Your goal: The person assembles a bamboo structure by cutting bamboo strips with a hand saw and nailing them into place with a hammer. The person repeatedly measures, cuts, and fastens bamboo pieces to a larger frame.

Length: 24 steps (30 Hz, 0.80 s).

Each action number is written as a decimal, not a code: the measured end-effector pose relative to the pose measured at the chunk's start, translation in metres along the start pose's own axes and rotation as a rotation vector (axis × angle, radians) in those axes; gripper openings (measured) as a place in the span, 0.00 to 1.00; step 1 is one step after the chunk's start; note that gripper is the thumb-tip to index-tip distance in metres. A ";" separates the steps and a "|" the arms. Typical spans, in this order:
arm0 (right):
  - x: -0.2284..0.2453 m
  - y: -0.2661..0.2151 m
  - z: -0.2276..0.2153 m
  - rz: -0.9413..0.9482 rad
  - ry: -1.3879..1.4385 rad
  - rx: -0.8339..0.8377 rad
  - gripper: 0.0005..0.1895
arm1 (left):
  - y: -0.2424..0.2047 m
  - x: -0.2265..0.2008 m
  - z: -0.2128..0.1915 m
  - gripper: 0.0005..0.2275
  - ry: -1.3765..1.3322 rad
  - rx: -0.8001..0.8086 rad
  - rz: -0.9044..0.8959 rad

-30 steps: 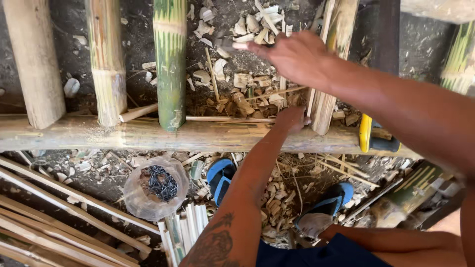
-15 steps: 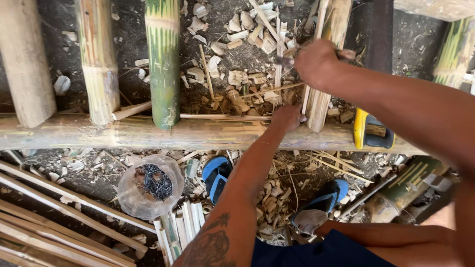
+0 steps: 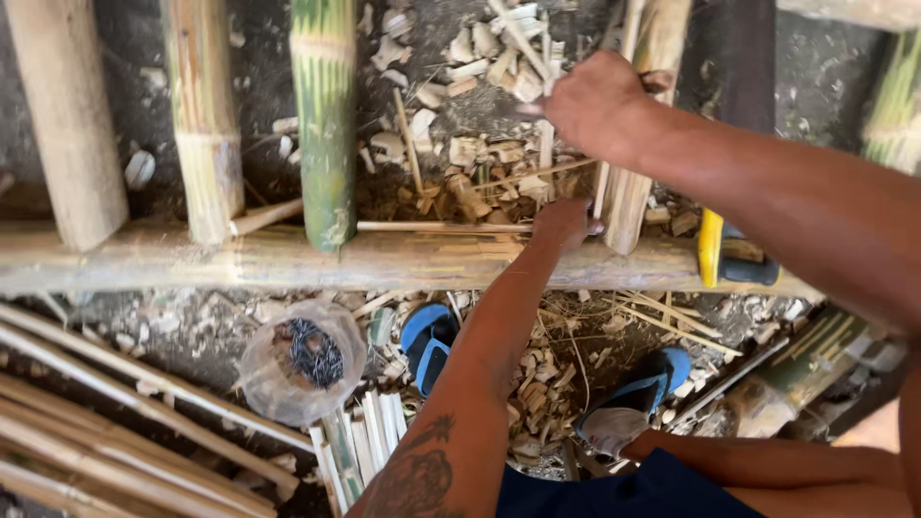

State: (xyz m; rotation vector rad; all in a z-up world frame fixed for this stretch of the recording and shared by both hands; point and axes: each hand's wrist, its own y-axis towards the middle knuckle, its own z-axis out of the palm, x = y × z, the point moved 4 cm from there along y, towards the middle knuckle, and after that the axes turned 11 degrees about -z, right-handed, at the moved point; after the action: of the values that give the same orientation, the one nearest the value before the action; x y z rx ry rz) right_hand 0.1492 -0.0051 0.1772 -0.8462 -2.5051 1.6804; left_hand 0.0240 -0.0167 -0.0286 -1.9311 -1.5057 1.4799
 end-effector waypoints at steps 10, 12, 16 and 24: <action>0.006 -0.016 -0.014 -0.007 -0.106 -0.166 0.21 | 0.002 0.008 0.016 0.26 0.003 -0.041 0.025; -0.006 -0.029 -0.028 0.077 -0.139 -0.724 0.32 | 0.013 -0.003 0.004 0.25 0.025 -0.015 0.019; -0.003 -0.004 0.020 -0.024 -0.158 0.076 0.27 | 0.009 -0.006 0.011 0.26 0.015 -0.029 -0.005; -0.014 -0.006 0.037 0.054 -0.115 0.203 0.14 | -0.006 -0.014 -0.006 0.29 0.005 -0.025 -0.006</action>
State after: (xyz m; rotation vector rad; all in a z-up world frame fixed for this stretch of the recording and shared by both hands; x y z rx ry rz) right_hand 0.1476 -0.0446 0.1710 -0.8271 -2.3444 2.0135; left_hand 0.0268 -0.0235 -0.0140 -1.9418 -1.5336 1.4588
